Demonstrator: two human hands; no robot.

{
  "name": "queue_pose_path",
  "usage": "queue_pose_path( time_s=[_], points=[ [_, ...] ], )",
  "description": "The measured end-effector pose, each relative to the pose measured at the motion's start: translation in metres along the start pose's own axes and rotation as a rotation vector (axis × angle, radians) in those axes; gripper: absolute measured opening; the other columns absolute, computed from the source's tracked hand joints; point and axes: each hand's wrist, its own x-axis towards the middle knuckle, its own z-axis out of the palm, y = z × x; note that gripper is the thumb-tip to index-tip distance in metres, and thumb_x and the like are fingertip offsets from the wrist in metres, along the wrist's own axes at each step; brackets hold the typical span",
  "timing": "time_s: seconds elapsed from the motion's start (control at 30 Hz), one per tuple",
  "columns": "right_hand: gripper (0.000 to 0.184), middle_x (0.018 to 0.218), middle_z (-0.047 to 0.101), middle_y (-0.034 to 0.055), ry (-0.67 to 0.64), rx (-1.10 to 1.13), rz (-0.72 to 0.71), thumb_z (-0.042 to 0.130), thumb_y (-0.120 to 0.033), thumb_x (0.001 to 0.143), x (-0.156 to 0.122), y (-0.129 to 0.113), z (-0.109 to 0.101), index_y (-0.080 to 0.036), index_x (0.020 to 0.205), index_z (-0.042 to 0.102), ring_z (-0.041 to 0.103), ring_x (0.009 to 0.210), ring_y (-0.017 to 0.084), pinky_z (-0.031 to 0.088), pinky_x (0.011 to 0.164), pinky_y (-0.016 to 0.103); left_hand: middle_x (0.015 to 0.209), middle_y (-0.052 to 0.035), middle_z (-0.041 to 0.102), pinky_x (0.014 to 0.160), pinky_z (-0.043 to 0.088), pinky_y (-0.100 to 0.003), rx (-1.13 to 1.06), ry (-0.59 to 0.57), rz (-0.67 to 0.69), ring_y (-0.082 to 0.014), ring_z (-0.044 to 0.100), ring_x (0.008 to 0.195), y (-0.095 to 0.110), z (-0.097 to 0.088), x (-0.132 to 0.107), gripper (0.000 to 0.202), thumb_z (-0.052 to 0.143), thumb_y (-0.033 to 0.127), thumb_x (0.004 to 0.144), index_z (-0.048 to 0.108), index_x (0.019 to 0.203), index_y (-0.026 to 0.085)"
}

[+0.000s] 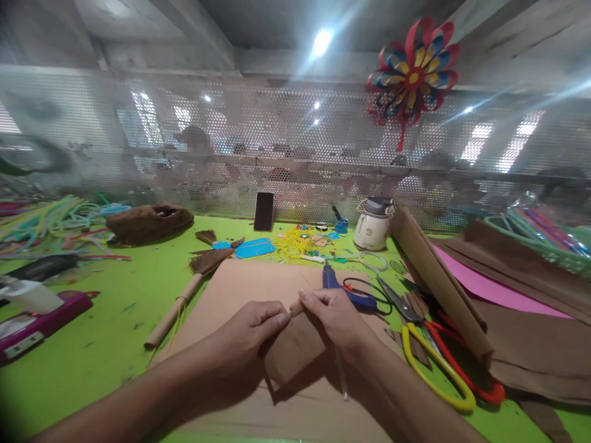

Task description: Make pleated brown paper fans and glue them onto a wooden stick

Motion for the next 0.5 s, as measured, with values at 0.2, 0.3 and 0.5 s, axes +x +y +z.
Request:
queue_pose_path(
  time_s=[0.2,0.3,0.5],
  points=[
    [0.036,0.058,0.053,-0.0019,0.039,-0.026,-0.025,0.077,-0.045,0.062,-0.003,0.001,0.007,-0.014,0.063,0.060,0.045,0.053,0.010,0.033,0.051,0.024,0.074,-0.0036,0.056,0.059,0.038,-0.024,-0.042,-0.033,0.029,-0.0131,0.050,0.064,0.001,0.004,0.000,0.033,0.054,0.046,0.082,0.056,0.080,0.013],
    [0.037,0.057,0.052,-0.0019,0.088,-0.054,-0.013,0.075,-0.047,0.062,-0.001,0.003,0.007,-0.015,0.062,0.058,0.044,0.052,0.011,0.033,0.049,0.024,0.072,-0.0028,0.056,0.057,0.038,-0.024,-0.104,-0.047,0.027,-0.0126,0.050,0.062,-0.001,0.006,0.000,0.031,0.052,0.045,0.083,0.056,0.082,0.014],
    [0.038,0.052,0.042,-0.0049,0.167,-0.183,-0.093,0.071,-0.047,0.065,0.006,0.001,-0.004,-0.016,0.056,0.051,0.034,0.049,0.009,0.027,0.047,0.023,0.051,-0.0001,0.051,0.052,0.037,-0.025,-0.031,-0.090,-0.061,-0.0112,0.047,0.048,-0.007,-0.002,0.000,0.037,0.045,0.043,0.086,0.053,0.065,0.014]
  ],
)
